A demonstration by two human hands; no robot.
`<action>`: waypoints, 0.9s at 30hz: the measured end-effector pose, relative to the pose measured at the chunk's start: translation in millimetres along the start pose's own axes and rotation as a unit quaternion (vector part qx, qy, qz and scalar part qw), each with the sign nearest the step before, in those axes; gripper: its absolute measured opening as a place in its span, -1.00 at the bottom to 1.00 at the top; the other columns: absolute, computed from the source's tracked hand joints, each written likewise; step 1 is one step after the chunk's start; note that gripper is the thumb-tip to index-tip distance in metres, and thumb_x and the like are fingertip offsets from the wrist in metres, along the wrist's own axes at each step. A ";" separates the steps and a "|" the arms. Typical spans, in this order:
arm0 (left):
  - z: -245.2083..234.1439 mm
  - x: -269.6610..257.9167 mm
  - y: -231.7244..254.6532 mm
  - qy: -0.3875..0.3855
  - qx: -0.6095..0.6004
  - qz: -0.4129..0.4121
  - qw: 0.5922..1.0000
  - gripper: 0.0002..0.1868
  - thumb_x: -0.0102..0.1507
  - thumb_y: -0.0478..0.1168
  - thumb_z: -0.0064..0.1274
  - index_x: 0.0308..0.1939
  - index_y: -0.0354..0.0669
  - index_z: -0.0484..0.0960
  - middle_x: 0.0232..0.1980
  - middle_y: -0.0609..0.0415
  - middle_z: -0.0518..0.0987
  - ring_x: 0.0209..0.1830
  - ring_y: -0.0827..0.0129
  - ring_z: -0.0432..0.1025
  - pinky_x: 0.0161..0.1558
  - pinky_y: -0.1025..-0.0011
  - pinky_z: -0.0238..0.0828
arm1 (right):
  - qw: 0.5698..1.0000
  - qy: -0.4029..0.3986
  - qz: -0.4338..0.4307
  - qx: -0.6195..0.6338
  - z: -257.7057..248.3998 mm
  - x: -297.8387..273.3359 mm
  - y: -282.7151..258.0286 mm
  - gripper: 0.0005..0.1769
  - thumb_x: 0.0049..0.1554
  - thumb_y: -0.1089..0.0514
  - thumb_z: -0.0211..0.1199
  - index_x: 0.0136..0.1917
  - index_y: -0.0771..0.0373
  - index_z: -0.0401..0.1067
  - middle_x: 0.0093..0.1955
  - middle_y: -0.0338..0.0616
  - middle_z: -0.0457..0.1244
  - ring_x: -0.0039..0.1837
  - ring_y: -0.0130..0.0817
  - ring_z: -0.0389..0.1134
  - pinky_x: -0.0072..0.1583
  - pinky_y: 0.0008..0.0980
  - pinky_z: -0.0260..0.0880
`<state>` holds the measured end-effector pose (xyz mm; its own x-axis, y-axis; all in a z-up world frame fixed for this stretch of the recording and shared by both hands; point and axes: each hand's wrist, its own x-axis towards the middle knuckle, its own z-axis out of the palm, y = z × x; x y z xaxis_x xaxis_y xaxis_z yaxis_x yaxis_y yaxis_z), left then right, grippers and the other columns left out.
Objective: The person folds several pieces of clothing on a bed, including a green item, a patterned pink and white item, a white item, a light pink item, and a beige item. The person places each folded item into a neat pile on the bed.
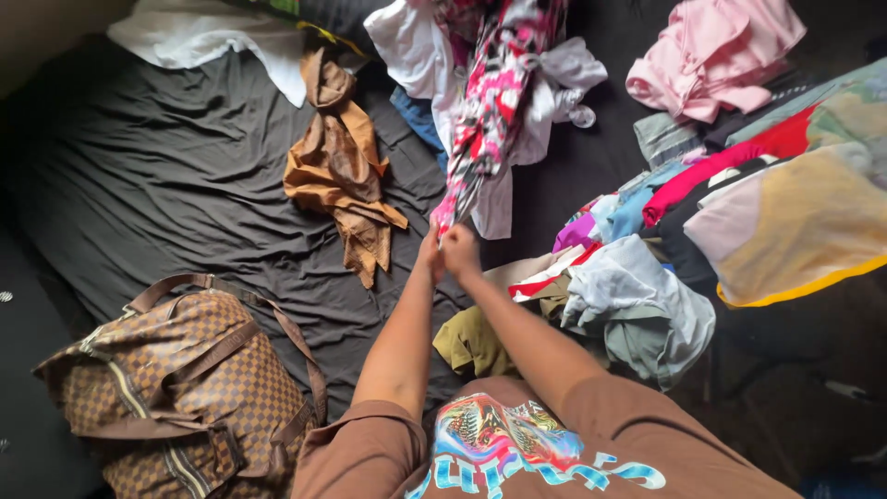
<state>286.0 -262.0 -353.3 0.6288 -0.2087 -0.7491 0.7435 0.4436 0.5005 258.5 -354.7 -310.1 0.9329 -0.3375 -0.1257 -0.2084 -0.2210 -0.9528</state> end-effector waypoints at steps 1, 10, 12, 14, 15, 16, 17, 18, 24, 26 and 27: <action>4.7 -13.9 9.7 0.000 -0.003 0.006 1.000 -0.43 0.42 0.39 -0.22 -0.07 0.05 0.61 -0.30 0.19 0.55 -0.49 0.40 0.39 -0.43 0.31 0.32 | 1.000 -0.004 -0.006 0.001 -4.5 -19.3 -10.3 -0.89 0.12 0.24 0.18 -0.25 0.27 0.41 -0.33 -0.19 0.29 -0.27 -0.43 0.33 -0.18 -0.34 0.35; -25.6 -101.5 4.8 -0.031 -0.051 0.217 0.974 -0.80 0.11 -0.39 0.04 -0.19 -0.13 0.55 -0.36 0.22 0.50 -0.42 0.47 0.44 -0.32 0.41 0.46 | 0.897 -0.262 0.227 0.273 -82.2 -77.6 -17.8 -0.95 0.06 0.23 0.17 -0.16 0.24 0.39 -0.28 -0.15 0.28 -0.24 -0.31 0.29 -0.17 -0.33 0.31; -49.8 -121.7 -9.3 -0.119 -0.039 0.211 0.969 -0.89 0.16 -0.39 0.03 -0.22 -0.26 0.53 -0.34 0.11 0.53 -0.41 0.39 0.46 -0.36 0.37 0.43 | 0.810 -0.174 0.393 0.398 -93.2 -74.0 -12.4 -0.75 0.05 0.05 0.12 -0.06 0.22 0.42 -0.23 -0.08 0.34 -0.16 -0.15 0.40 -0.09 -0.12 0.48; -36.6 -198.3 10.8 -0.198 -0.047 0.154 0.967 -0.73 0.15 -0.36 0.06 -0.05 -0.20 0.53 -0.23 0.12 0.57 -0.29 0.41 0.49 -0.22 0.38 0.47 | 0.786 -0.147 0.400 0.448 -94.4 -68.7 -51.9 -0.64 0.07 -0.02 0.11 0.04 0.24 0.41 -0.13 -0.06 0.36 -0.07 -0.12 0.43 -0.01 -0.07 0.49; -29.8 -236.8 18.7 -0.273 -0.053 0.088 0.957 -0.57 0.14 -0.33 0.09 0.12 -0.14 0.53 -0.12 0.14 0.61 -0.16 0.43 0.52 -0.07 0.39 0.50 | 0.756 -0.117 0.410 0.496 -96.5 -67.1 -71.1 -0.53 0.09 -0.10 0.10 0.13 0.26 0.39 -0.03 -0.03 0.38 0.02 -0.09 0.46 0.06 -0.02 0.51; -38.8 -252.0 16.9 -0.275 -0.052 0.091 0.956 -0.57 0.14 -0.33 0.09 0.12 -0.14 0.53 -0.12 0.14 0.61 -0.16 0.43 0.52 -0.07 0.39 0.50 | 0.757 -0.119 0.407 0.496 -90.0 -65.6 -75.8 -0.53 0.09 -0.10 0.10 0.13 0.26 0.39 -0.03 -0.03 0.38 0.02 -0.09 0.46 0.06 -0.02 0.51; -47.5 -268.1 12.4 -0.274 -0.042 0.052 0.959 -0.49 0.16 -0.25 0.11 0.22 -0.11 0.49 -0.01 0.11 0.62 -0.04 0.40 0.53 0.04 0.37 0.49 | 0.775 -0.120 0.363 0.502 -85.0 -65.5 -79.8 -0.51 0.09 -0.02 0.13 0.24 0.23 0.36 0.07 -0.04 0.38 0.09 -0.09 0.44 0.13 -0.01 0.48; -56.2 -284.1 7.7 -0.272 -0.031 0.014 0.962 -0.40 0.18 -0.17 0.12 0.33 -0.08 0.46 0.10 0.09 0.63 0.08 0.38 0.53 0.16 0.34 0.47 | 0.791 -0.122 0.319 0.507 -80.0 -65.3 -83.9 -0.45 0.10 0.06 0.16 0.35 0.21 0.32 0.17 -0.04 0.37 0.17 -0.10 0.42 0.20 0.01 0.46; -93.6 -282.3 -12.4 -0.161 -0.082 0.010 0.983 -0.22 0.33 0.36 -0.14 0.40 -0.13 0.42 0.30 0.00 0.57 0.27 0.20 0.48 0.33 0.14 0.38 | 0.852 -0.193 0.207 0.441 -40.1 -108.1 -124.9 -0.47 0.16 0.28 0.20 0.41 0.16 0.32 0.22 -0.13 0.33 0.24 -0.25 0.39 0.32 -0.08 0.42; -95.6 -287.6 -5.1 -0.160 -0.094 0.009 0.983 -0.16 0.29 0.43 -0.22 0.38 -0.13 0.45 0.28 -0.02 0.59 0.24 0.20 0.50 0.30 0.13 0.40 | 0.827 -0.234 0.246 0.447 -43.1 -140.8 -155.0 -0.53 0.19 0.17 0.17 0.37 0.19 0.34 0.17 -0.12 0.35 0.19 -0.25 0.41 0.29 -0.10 0.43; -96.1 -287.6 3.5 -0.159 -0.099 0.009 0.982 -0.08 0.26 0.50 -0.31 0.36 -0.14 0.47 0.26 -0.04 0.60 0.22 0.20 0.53 0.26 0.13 0.42 | 0.799 -0.274 0.282 0.455 -42.1 -152.4 -172.4 -0.56 0.22 0.07 0.15 0.33 0.22 0.35 0.12 -0.11 0.37 0.14 -0.25 0.44 0.27 -0.13 0.44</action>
<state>85.9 -116.6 -177.9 0.7037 -0.4480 -0.5515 0.6931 0.6037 0.3939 139.8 -303.7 -115.1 0.8072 0.3566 -0.4703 -0.5726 0.6662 -0.4778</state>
